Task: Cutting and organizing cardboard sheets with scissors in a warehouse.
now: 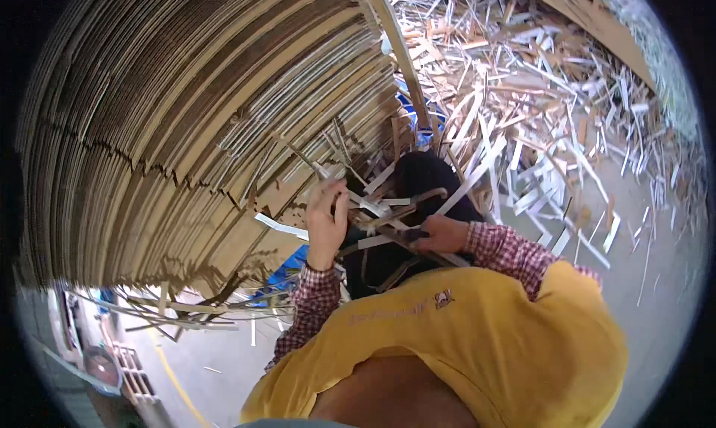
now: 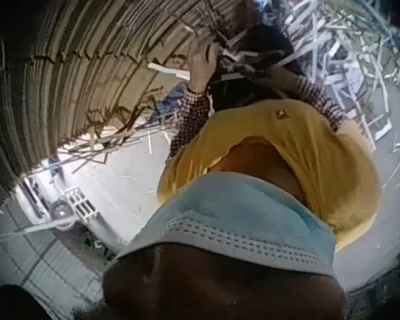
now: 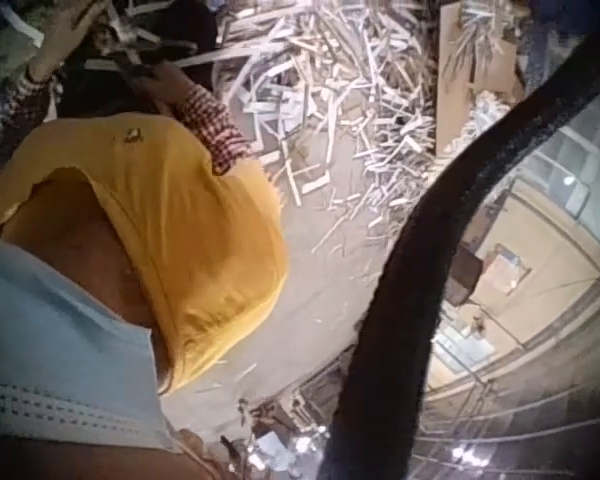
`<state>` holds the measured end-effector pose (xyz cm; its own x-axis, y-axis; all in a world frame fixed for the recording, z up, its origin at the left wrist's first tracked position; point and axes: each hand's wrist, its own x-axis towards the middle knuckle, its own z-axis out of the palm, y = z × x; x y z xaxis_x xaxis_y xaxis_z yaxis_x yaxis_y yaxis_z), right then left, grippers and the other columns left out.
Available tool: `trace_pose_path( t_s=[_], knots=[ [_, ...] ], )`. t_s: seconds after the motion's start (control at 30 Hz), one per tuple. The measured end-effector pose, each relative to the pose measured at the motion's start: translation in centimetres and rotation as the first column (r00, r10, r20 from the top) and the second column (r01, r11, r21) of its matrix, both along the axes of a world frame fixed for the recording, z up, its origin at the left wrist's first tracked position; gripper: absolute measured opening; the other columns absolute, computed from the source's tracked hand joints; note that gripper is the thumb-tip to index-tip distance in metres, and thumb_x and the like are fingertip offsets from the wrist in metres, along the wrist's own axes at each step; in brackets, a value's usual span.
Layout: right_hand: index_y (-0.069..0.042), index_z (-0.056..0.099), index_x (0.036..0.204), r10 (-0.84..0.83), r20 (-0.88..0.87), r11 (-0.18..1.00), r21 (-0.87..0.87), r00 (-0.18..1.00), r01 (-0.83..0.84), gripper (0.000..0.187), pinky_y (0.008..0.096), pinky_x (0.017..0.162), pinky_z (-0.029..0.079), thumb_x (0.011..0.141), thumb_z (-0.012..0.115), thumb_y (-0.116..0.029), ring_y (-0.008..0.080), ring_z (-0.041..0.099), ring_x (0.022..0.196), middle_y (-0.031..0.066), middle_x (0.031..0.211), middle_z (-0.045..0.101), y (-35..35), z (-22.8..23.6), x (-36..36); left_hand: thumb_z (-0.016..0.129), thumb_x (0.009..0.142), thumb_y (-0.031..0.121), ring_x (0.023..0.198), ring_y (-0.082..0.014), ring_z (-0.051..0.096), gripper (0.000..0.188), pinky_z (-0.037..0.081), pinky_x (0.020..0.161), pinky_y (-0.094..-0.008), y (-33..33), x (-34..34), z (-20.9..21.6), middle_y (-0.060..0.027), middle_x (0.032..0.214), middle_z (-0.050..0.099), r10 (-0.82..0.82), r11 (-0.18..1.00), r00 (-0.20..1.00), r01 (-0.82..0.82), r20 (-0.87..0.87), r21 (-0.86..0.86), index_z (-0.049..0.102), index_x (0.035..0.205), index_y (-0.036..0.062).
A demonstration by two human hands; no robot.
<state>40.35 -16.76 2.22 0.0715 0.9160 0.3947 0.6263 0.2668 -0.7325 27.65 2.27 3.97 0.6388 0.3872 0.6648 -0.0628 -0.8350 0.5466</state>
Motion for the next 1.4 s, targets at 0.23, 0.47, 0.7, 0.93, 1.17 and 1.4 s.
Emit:
trace_pose_path(
  t_s=[0.23, 0.47, 0.7, 0.93, 1.17, 1.4],
  knots=[
    [0.0, 0.062, 0.085, -0.206, -0.076, 0.952, -0.248, 0.975, 0.182, 0.04, 0.0362, 0.06, 0.043, 0.079, 0.055, -0.039, 0.019, 0.053, 0.059, 0.0111, 0.066, 0.058, 4.0, 7.0, 5.8, 0.055, 0.081, 0.014, 0.078, -0.0331, 0.054, 0.021, 0.043, 0.067, -0.0371, 2.0, -4.6, 0.1, -0.0196, 0.084, 0.056, 0.38, 0.9, 0.89, -0.419, -0.253, -0.122, 0.057, 0.096, -0.0012],
    [0.0, 0.065, 0.079, -0.362, -0.352, 0.926, -0.243, 0.863, 0.29, 0.045, 0.0247, 0.051, 0.046, 0.08, 0.055, -0.043, 0.0133, 0.055, 0.059, 0.0092, 0.073, 0.062, 10.8, 10.6, 11.4, 0.05, 0.085, 0.015, 0.096, -0.0244, 0.051, 0.035, 0.04, 0.082, -0.0322, 0.6, 4.2, 5.4, -0.0159, 0.114, 0.049, -0.027, 0.974, 0.998, 0.04, 0.061, -0.223, 0.047, 0.118, 0.0022],
    [0.003, 0.063, 0.077, -0.387, -0.367, 0.895, -0.371, 0.846, 0.249, 0.046, 0.0218, 0.042, 0.045, 0.082, 0.053, -0.042, 0.0106, 0.055, 0.053, 0.009, 0.067, 0.061, 9.9, 13.2, 11.4, 0.035, 0.093, 0.029, 0.11, -0.0207, 0.045, 0.045, 0.038, 0.089, -0.0302, -1.3, 11.4, 7.4, -0.0151, 0.122, 0.044, -0.334, 0.774, 0.915, 0.403, 0.226, -0.488, 0.033, 0.129, 0.0015],
    [0.005, 0.064, 0.08, -0.355, -0.311, 0.889, -0.404, 0.881, 0.216, 0.047, 0.0273, 0.04, 0.047, 0.083, 0.05, -0.04, 0.0146, 0.054, 0.047, 0.0118, 0.067, 0.061, 12.8, 10.9, 14.2, 0.035, 0.094, 0.028, 0.096, -0.0196, 0.053, 0.047, 0.042, 0.08, -0.0277, -1.2, 13.0, 7.5, -0.0163, 0.108, 0.052, -0.282, 0.693, 0.9, 0.43, 0.332, -0.578, 0.03, 0.129, -0.0035],
    [0.0, 0.061, 0.085, -0.47, 0.405, 0.875, 0.332, 0.784, 0.353, 0.03, 0.0323, 0.049, 0.044, 0.082, 0.052, -0.029, 0.0186, 0.056, 0.053, 0.0138, 0.064, 0.059, 8.8, 8.3, 5.6, 0.046, 0.086, 0.021, 0.086, -0.027, 0.054, 0.032, 0.043, 0.075, -0.0327, -2.0, 7.7, 6.8, -0.0194, 0.094, 0.057, 0.072, 0.995, 0.988, -0.062, 0.136, -0.075, 0.055, 0.107, -0.0013],
    [-0.002, 0.065, 0.079, -0.068, -0.117, 0.901, -0.433, 0.991, 0.011, 0.035, 0.0269, 0.061, 0.044, 0.084, 0.054, -0.035, 0.0116, 0.054, 0.063, 0.0063, 0.068, 0.062, 2.6, 7.6, 2.9, 0.048, 0.085, 0.01, 0.09, -0.0269, 0.052, 0.023, 0.043, 0.075, -0.0325, 0.4, 2.2, 5.4, -0.0172, 0.105, 0.052, 0.158, 0.987, 0.949, -0.16, 0.273, -0.014, 0.055, 0.104, -0.0017]
  ],
)
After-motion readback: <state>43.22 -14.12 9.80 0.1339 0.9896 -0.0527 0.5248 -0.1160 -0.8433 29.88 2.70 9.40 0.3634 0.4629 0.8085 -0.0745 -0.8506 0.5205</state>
